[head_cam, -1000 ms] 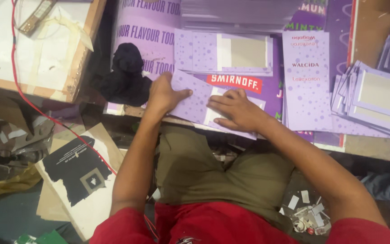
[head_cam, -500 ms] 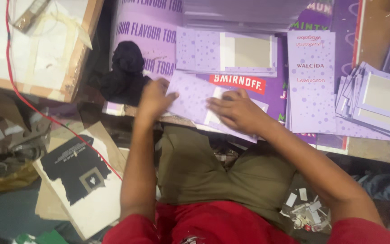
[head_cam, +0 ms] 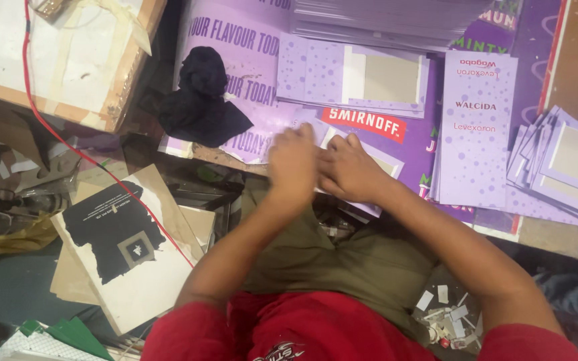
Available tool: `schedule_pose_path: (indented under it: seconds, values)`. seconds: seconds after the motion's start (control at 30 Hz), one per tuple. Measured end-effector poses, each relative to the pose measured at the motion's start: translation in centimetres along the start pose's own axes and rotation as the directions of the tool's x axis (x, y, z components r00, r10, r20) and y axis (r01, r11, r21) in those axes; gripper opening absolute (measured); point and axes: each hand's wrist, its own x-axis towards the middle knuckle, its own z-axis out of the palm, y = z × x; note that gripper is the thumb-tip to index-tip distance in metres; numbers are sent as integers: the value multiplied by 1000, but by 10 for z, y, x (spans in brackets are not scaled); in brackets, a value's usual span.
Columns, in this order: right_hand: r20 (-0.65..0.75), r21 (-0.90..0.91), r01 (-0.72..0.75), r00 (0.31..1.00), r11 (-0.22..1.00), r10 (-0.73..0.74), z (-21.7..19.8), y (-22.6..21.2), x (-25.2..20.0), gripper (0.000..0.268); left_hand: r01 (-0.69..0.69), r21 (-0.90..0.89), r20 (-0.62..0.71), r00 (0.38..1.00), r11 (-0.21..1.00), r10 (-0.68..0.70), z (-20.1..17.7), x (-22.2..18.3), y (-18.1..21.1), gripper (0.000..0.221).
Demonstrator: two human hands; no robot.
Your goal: The person sits on the floor and repeatedly picks up a purple printed sheet, places a smaller white insert on it, folds the sheet around the insert, and stacks the finished packs. The person uses a black cloth to wipe the surface between items. Stacks of printed sheets and finished packs are visible on the table.
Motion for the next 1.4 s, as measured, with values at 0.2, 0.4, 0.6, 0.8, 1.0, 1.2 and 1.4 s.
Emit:
schedule_pose_path:
  seconds: [0.2, 0.4, 0.6, 0.8, 1.0, 1.2, 1.4]
  values:
    - [-128, 8, 32, 991, 999, -30, -7, -12, -3, 69, 279, -578, 270, 952, 767, -142, -25, 21, -115, 27]
    - [-42, -43, -9, 999, 999, 7, -4, -14, -2, 67, -150, -444, -104, 988, 884, 116, -74, -5, -23, 20]
    - [-272, -68, -233, 940, 970, 207, 1, -15, -37, 72, -25, -841, -97, 990, 540, -104, -56, 23, -78, 8]
    - [-480, -102, -555, 754, 825, 448, -19, 16, -53, 61, 42, -962, -62, 928, 269, -367, -1, 93, -68, 13]
    - [-490, 141, -903, 293, 407, 821, -45, 18, -101, 98, 106, -273, -491, 840, 956, -233, 12, 99, -29, 40]
    - [-6, 333, -943, 6, 8, 1000, -58, 37, -145, 130, -56, -351, -411, 906, 935, -100, 5, 69, -7, 51]
    - [48, 313, -949, 59, 41, 997, -61, 46, -151, 117, -30, -582, -320, 927, 813, -194, -4, 64, -14, 54]
